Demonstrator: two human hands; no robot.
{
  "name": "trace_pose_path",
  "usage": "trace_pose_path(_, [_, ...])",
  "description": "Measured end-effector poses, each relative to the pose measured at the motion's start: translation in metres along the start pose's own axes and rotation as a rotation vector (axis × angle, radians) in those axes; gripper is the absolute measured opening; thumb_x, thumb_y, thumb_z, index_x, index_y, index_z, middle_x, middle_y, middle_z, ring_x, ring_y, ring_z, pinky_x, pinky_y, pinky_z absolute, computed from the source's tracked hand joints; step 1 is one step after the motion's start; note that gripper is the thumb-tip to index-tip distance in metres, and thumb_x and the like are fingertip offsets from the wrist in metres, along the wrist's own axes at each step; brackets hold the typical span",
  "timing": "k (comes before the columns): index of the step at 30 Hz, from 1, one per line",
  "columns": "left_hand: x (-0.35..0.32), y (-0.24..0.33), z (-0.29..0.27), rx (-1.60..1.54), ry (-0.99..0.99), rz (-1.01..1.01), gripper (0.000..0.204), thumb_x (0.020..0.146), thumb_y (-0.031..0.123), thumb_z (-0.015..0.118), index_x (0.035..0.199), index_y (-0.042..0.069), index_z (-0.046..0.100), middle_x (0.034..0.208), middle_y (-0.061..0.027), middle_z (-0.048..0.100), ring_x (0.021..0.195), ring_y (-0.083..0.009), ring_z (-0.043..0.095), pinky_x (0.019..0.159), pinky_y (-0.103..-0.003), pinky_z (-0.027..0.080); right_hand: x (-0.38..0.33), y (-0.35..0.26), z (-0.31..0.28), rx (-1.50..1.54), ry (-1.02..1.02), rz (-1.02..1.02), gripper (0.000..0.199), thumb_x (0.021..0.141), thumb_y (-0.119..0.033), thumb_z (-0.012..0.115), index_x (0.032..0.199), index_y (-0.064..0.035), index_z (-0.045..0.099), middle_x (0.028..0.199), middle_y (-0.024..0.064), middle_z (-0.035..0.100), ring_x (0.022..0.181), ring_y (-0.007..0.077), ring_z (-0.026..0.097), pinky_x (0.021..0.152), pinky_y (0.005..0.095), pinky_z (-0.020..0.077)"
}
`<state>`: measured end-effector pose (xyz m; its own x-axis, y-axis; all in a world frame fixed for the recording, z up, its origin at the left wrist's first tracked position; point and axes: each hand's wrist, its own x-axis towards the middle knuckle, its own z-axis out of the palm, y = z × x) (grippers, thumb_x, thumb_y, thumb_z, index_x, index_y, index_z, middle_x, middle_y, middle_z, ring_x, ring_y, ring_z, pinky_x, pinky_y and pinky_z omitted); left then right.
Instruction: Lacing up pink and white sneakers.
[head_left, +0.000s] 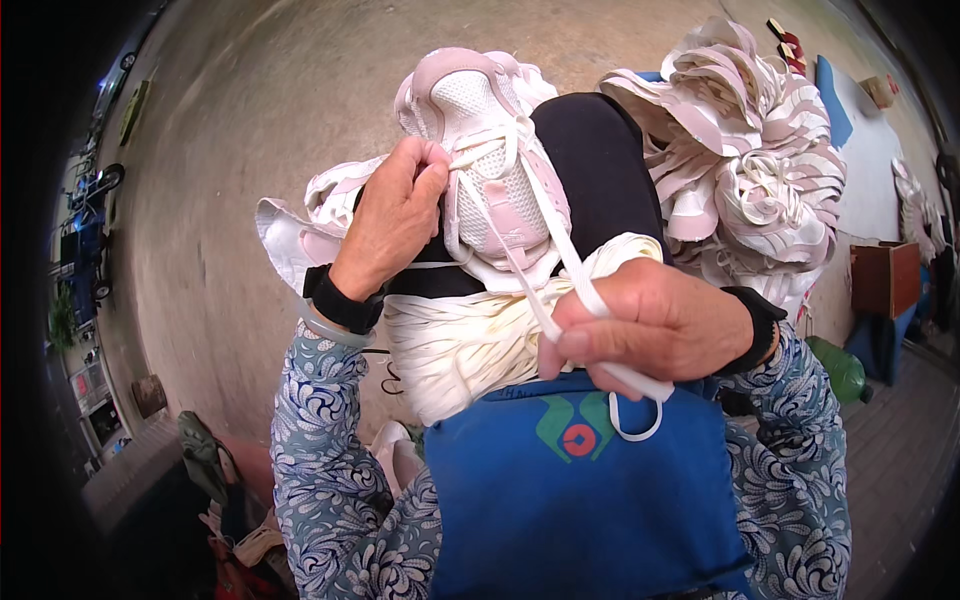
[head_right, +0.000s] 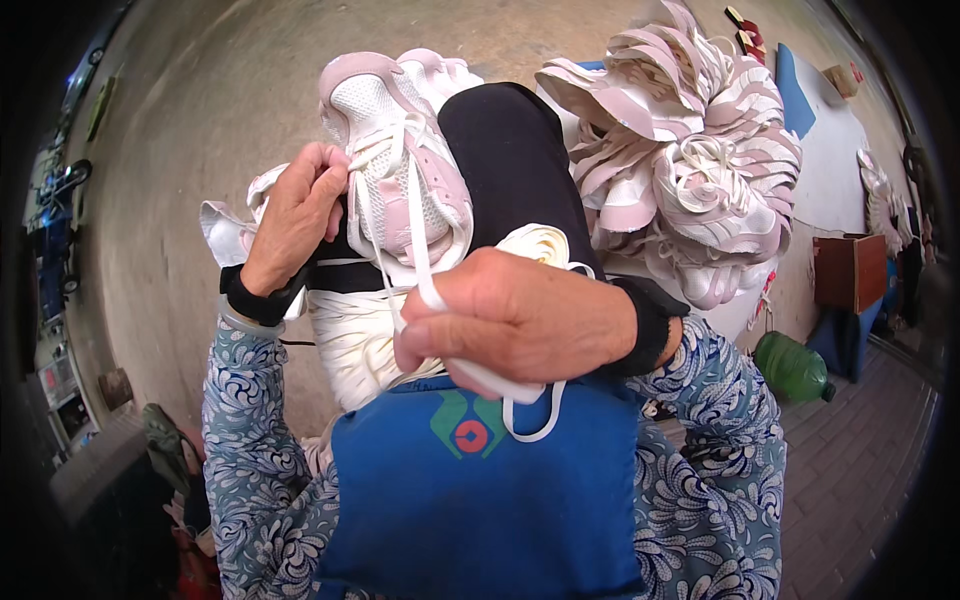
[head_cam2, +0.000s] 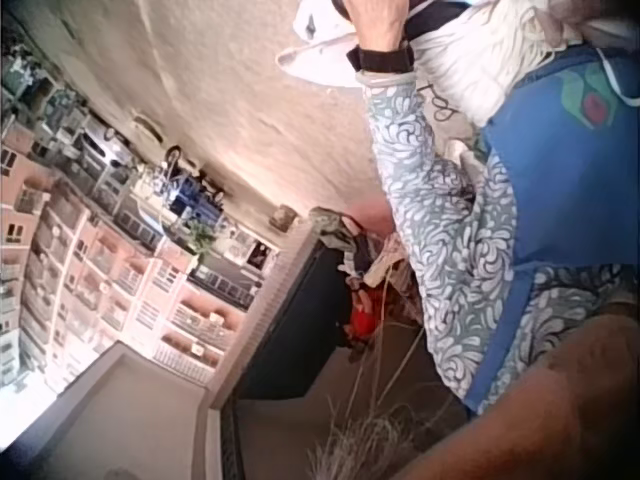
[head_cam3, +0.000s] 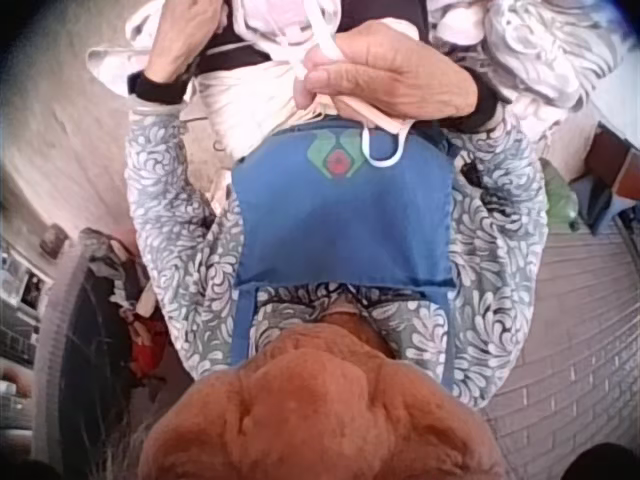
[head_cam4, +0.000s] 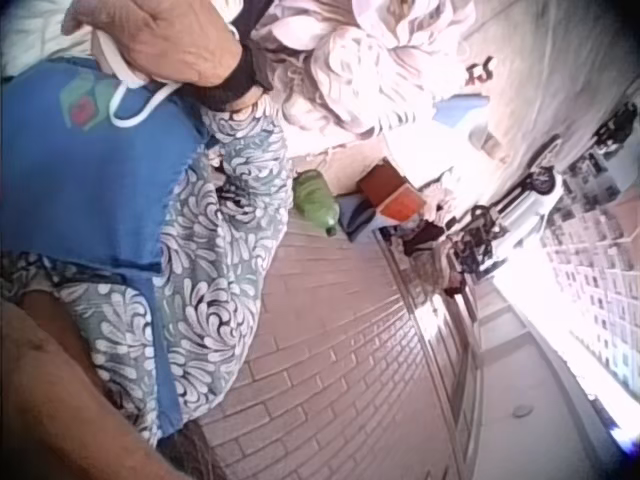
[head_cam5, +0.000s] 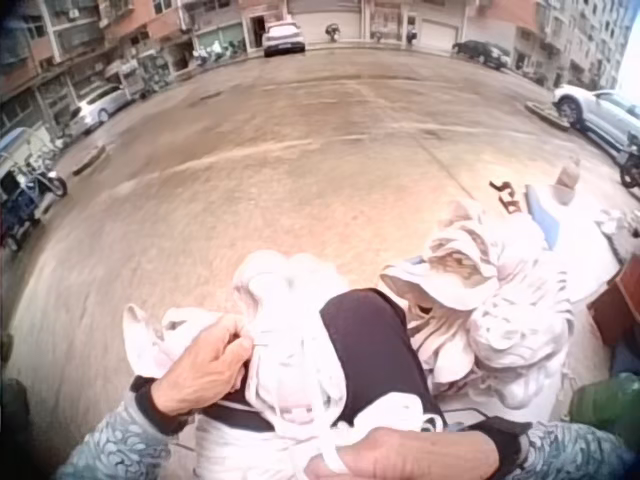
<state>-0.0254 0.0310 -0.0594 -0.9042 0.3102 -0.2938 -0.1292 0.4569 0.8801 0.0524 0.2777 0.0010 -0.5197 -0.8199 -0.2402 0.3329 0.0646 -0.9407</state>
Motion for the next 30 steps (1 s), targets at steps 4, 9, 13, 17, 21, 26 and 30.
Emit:
trace_pose_path(4, [-0.006, -0.007, 0.002, 0.025, 0.11, 0.063, 0.02, 0.099, 0.021, 0.049, 0.096, 0.002, 0.051, 0.071, -0.0007, 0.053, 0.052, -0.0066, 0.049, 0.046, -0.022, 0.039, 0.006, -0.006, 0.022, -0.181, -0.185, -0.264, 0.026, 0.1, -0.021, 0.045, 0.092, -0.0005, 0.058, 0.072, 0.0161, 0.06, 0.065, 0.0336, 0.059, 0.06, 0.0388, 0.0458])
trace_pose_path(9, [-0.027, 0.007, -0.012, -0.268, -0.175, -0.15, 0.041, 0.101, 0.039, 0.046, 0.086, 0.002, 0.057, 0.064, -0.0019, 0.056, 0.046, -0.0084, 0.051, 0.042, -0.022, 0.041, 0.034, 0.004, 0.068, -0.259, -0.224, -0.436, 0.02, 0.097, -0.014, 0.049, 0.082, -0.0025, 0.052, 0.067, 0.0161, 0.054, 0.066, 0.0384, 0.058, 0.061, 0.0454, 0.0452])
trace_pose_path(13, [-0.043, 0.035, 0.017, -0.572, -0.262, -0.364, 0.047, 0.1, 0.044, 0.046, 0.088, 0.0, 0.06, 0.072, -0.0066, 0.064, 0.057, -0.0119, 0.062, 0.054, -0.023, 0.053, 0.056, 0.016, 0.1, -0.329, -0.305, -0.508, 0.008, 0.083, -0.006, 0.055, 0.08, 0.0018, 0.054, 0.068, 0.0196, 0.057, 0.068, 0.0392, 0.059, 0.061, 0.0447, 0.0461])
trace_pose_path(17, [-0.038, 0.021, 0.03, -0.793, -0.311, -0.357, 0.045, 0.102, 0.035, 0.048, 0.121, -0.006, 0.054, 0.08, -0.0084, 0.064, 0.057, -0.012, 0.058, 0.058, -0.029, 0.056, 0.06, 0.031, 0.1, -0.487, -0.279, -0.459, 0.014, 0.074, -0.004, 0.059, 0.064, 0.0052, 0.06, 0.064, 0.0229, 0.061, 0.064, 0.0387, 0.064, 0.057, 0.0429, 0.0518])
trace_pose_path(21, [-0.04, 0.013, 0.023, -0.605, -0.417, -0.218, 0.039, 0.101, 0.032, 0.051, 0.113, -0.004, 0.058, 0.073, -0.003, 0.06, 0.058, -0.0095, 0.057, 0.056, -0.026, 0.054, 0.048, 0.026, 0.093, -0.534, -0.37, -0.263, 0.013, 0.082, -0.007, 0.058, 0.073, 0.002, 0.055, 0.065, 0.0206, 0.058, 0.066, 0.0408, 0.06, 0.057, 0.047, 0.0473])
trace_pose_path(26, [-0.054, -0.002, 0.017, -0.093, -0.152, -0.067, 0.044, 0.099, 0.034, 0.053, 0.073, 0.0, 0.059, 0.06, -0.0059, 0.059, 0.051, -0.0146, 0.057, 0.05, -0.028, 0.045, 0.051, 0.019, 0.085, -0.528, -0.312, -0.293, 0.019, 0.086, -0.013, 0.06, 0.075, 0.0008, 0.054, 0.064, 0.0209, 0.057, 0.064, 0.0411, 0.06, 0.055, 0.0467, 0.0471])
trace_pose_path(30, [-0.064, -0.01, 0.011, 0.35, 0.022, 0.103, 0.039, 0.095, 0.031, 0.057, 0.073, -0.001, 0.058, 0.056, -0.0156, 0.057, 0.054, -0.0333, 0.06, 0.052, -0.041, 0.044, 0.038, -0.009, 0.052, -0.839, -0.171, 0.008, 0.044, 0.091, -0.039, 0.06, 0.078, 0.0022, 0.053, 0.066, 0.0214, 0.058, 0.066, 0.0421, 0.06, 0.058, 0.0465, 0.0475])
